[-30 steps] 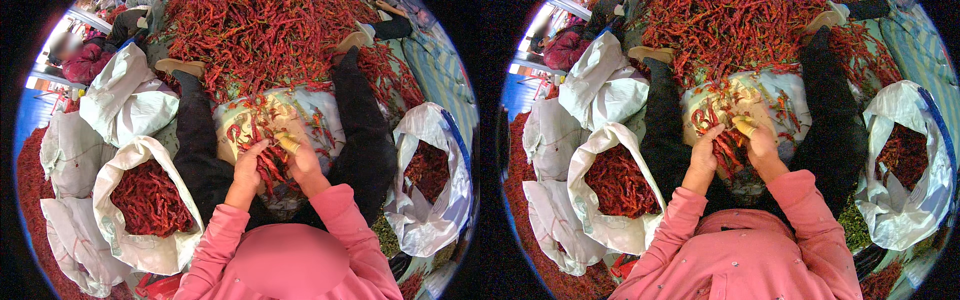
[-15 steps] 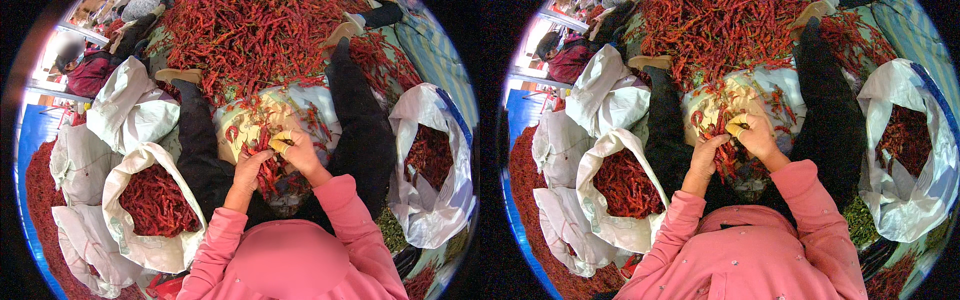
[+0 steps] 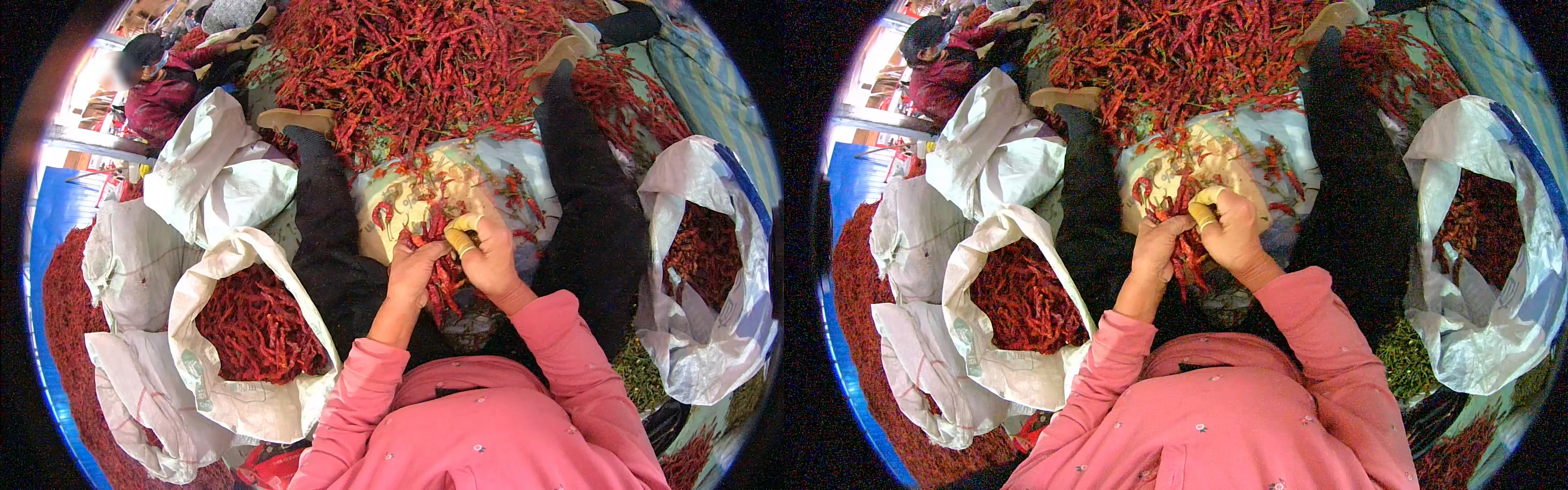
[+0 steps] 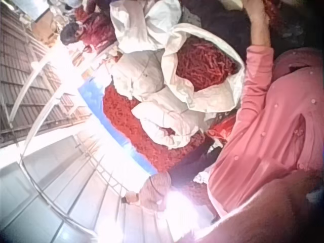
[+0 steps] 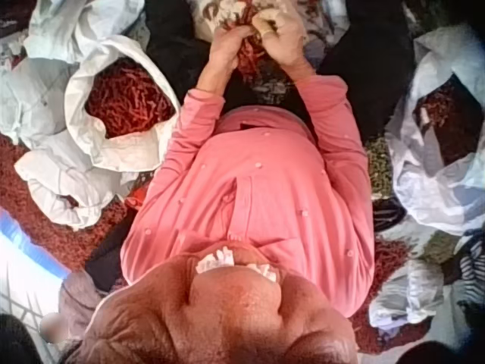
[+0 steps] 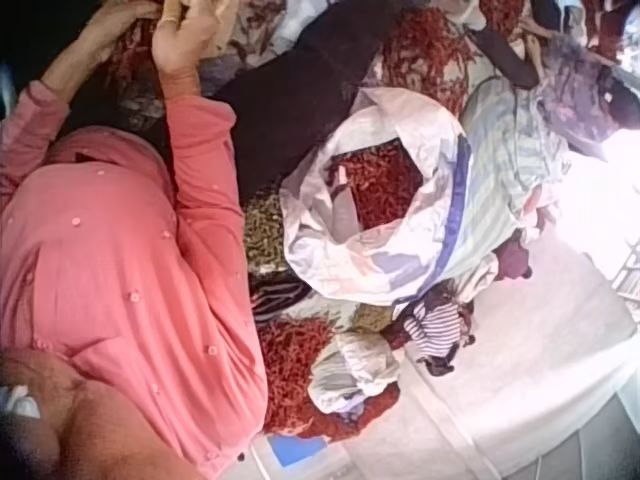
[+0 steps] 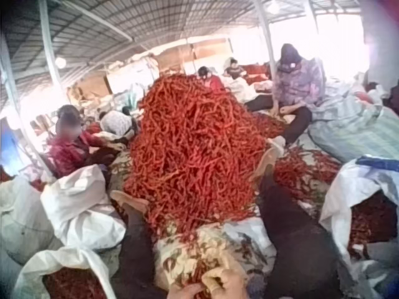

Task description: The person sits on the floor and removes stems from dried red chilies by hand, placing the de-stemmed chilies into a nearby sack. The person repeatedly picks chilies from a large pile, snaps off the stems, and drops the chilies into the sack.

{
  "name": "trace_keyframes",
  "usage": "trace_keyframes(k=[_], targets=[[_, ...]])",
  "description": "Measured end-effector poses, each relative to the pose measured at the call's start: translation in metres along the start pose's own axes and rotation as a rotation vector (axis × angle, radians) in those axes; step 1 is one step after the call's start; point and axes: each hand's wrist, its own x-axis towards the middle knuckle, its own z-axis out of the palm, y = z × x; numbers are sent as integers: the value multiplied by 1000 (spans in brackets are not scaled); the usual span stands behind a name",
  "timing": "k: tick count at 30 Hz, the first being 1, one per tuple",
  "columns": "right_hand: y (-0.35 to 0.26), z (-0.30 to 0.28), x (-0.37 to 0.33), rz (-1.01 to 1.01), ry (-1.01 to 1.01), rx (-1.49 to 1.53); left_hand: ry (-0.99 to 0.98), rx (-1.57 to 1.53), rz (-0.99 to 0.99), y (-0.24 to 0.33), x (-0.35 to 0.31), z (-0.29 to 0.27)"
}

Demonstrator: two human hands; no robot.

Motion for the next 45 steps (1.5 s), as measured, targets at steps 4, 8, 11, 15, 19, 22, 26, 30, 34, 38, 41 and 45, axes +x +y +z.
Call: trace_keyframes(k=[4,8,11,15,19,22,26,30,34,38,41,45], targets=[[4,-6,6,609,55,616,-57,115,32,-5,4,2],[11,-10,8,720,67,817,-131,53,15,-6,4,4],[5,-9,8,704,44,630,-78,-87,-77,-4,4,5],[-25,-11,7,-41,-6,-41,40,-51,-209,-28,21,-28],[-30,-38,8,-21,-309,-434,80,38,-147,-14,10,-19],[-32,-41,5,-164,-191,-397,-29,340,-7,-18,12,-22],[-60,-41,28,-303,-244,-207,-182,727,336,-36,23,-34],[-43,-39,32,-125,-529,-348,-156,1071,391,-20,14,-21],[-21,-39,25,17,-543,-336,-110,1371,424,-8,7,-13],[-21,-36,20,165,-520,-254,-90,1529,399,1,2,-4],[-23,-29,11,-162,-337,-588,-91,1585,362,1,2,1],[-15,-13,2,-178,-248,-1005,-30,1474,305,-11,5,6]])
